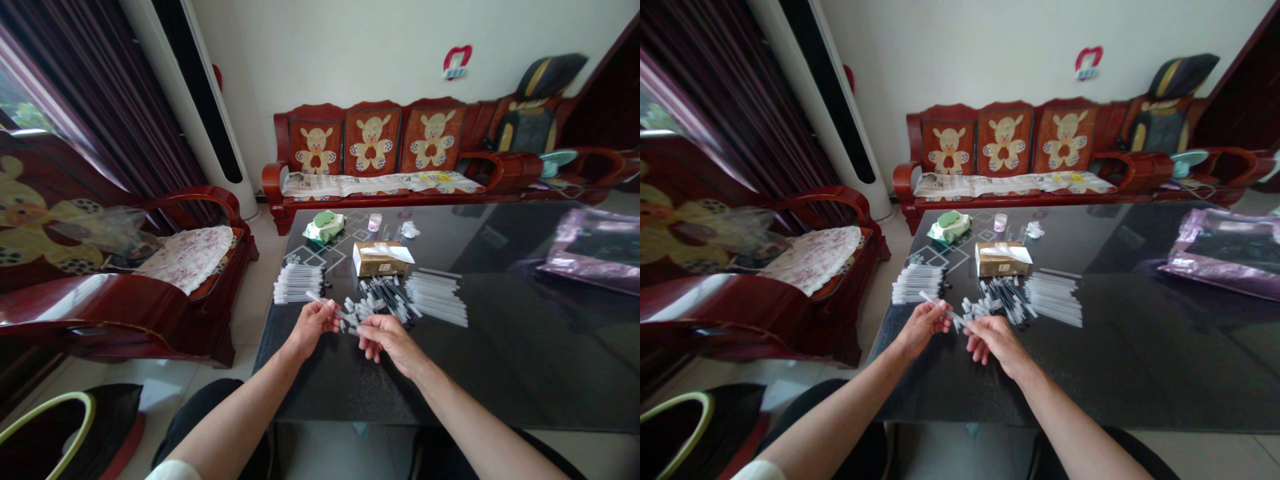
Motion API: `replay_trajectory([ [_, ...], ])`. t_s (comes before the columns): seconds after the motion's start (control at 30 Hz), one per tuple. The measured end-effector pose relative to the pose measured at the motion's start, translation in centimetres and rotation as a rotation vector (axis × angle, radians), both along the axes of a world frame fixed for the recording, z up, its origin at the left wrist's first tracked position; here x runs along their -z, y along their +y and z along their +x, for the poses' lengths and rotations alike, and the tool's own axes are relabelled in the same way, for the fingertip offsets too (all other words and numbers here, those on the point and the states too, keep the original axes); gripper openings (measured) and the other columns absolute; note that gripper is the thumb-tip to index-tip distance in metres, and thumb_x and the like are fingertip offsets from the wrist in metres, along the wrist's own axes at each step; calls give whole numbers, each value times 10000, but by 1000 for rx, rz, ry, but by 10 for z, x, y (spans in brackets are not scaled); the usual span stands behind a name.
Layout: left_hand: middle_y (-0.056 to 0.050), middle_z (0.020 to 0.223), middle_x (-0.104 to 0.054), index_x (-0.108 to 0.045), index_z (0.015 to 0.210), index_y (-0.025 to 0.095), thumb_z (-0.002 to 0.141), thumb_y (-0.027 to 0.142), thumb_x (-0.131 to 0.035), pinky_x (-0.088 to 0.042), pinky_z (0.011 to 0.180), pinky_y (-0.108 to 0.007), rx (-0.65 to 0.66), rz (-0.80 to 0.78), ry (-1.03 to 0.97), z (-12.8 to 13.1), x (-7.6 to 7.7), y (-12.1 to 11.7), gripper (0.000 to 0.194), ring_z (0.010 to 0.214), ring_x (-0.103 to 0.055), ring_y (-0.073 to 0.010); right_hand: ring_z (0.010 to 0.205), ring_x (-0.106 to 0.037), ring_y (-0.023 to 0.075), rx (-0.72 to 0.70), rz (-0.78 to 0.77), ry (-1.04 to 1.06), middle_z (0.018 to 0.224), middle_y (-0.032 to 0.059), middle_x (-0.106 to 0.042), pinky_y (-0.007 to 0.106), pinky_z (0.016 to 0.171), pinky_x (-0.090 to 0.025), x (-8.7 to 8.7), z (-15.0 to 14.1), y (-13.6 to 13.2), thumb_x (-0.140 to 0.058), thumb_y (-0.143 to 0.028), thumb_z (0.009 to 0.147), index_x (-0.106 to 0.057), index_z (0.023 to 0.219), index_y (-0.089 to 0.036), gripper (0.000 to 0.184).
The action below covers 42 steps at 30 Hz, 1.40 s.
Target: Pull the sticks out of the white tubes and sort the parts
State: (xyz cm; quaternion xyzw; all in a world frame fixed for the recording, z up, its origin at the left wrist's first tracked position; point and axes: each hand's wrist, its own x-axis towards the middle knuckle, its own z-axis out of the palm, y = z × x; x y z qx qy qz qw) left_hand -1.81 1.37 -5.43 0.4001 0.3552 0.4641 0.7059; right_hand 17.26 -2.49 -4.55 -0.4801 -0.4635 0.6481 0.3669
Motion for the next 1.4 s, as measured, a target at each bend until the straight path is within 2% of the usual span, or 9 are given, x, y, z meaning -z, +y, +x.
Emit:
replay_trajectory([
  [0.13, -24, 608, -612, -658, 806, 97, 746, 451, -670, -465, 530, -215, 8, -2, 3, 0, 0, 0, 359, 528, -559, -92, 382, -557, 101, -62, -45, 0, 541, 30, -628, 165, 317, -350, -4, -2, -2, -481, -559, 821, -604, 785, -112, 465],
  [0.3, -31, 623, -620, -657, 815, 98, 754, 446, -664, -466, 537, -218, 1, 8, 2, 0, -5, -1, 353, 539, -566, -96, 369, -532, 88, -50, 5, 8, 521, 2, -607, 163, 318, -340, -2, -1, -2, -566, -505, 785, -596, 754, -119, 389],
  [0.5, -39, 644, -629, -654, 834, 93, 773, 430, -652, -473, 550, -218, 2, 9, 3, 0, -3, -1, 343, 547, -568, -94, 414, -557, 94, 61, 25, -25, 556, 0, -625, 171, 348, -366, -4, -1, 0, -701, -418, 672, -574, 730, -133, 317],
  [0.7, -35, 635, -625, -654, 828, 98, 753, 450, -663, -470, 557, -219, 0, 13, -3, 0, -2, -1, 360, 548, -569, -96, 395, -563, 107, -66, -49, 9, 563, 35, -637, 176, 329, -360, -4, 0, -2, -491, -572, 802, -602, 805, -121, 464],
  [0.8, -30, 624, -619, -653, 819, 101, 756, 450, -661, -469, 553, -218, 0, 10, 7, 0, -4, -2, 355, 543, -566, -95, 397, -552, 96, -57, -5, -8, 558, 17, -629, 168, 335, -359, -1, 0, -1, -576, -514, 767, -594, 779, -125, 390],
  [0.93, -35, 633, -625, -655, 827, 98, 756, 449, -662, -473, 554, -219, 0, 14, 3, 0, -3, -2, 358, 547, -569, -96, 424, -561, 95, 26, 33, -34, 583, 16, -642, 169, 356, -381, 2, 1, 1, -691, -421, 689, -574, 756, -131, 320],
  [1.13, -30, 625, -618, -652, 830, 100, 761, 448, -656, -469, 554, -217, -3, 26, 1, -2, 0, 2, 355, 547, -567, -97, 394, -561, 104, -61, -43, -13, 582, 45, -647, 175, 327, -366, -3, -1, 0, -492, -556, 810, -595, 789, -118, 450],
  [1.3, -33, 637, -621, -650, 836, 99, 771, 439, -649, -472, 560, -219, 5, 24, 5, -2, -1, 1, 347, 556, -571, -99, 429, -572, 97, -7, 24, -8, 599, 24, -650, 166, 355, -390, -2, 0, 0, -673, -422, 712, -574, 746, -124, 315],
  [1.4, -34, 640, -625, -652, 837, 102, 769, 447, -648, -471, 562, -219, 4, 20, 4, -1, 0, 1, 352, 558, -571, -99, 429, -578, 104, -11, -17, 6, 610, 35, -656, 173, 350, -395, -1, 0, 1, -614, -487, 752, -583, 781, -125, 364],
])
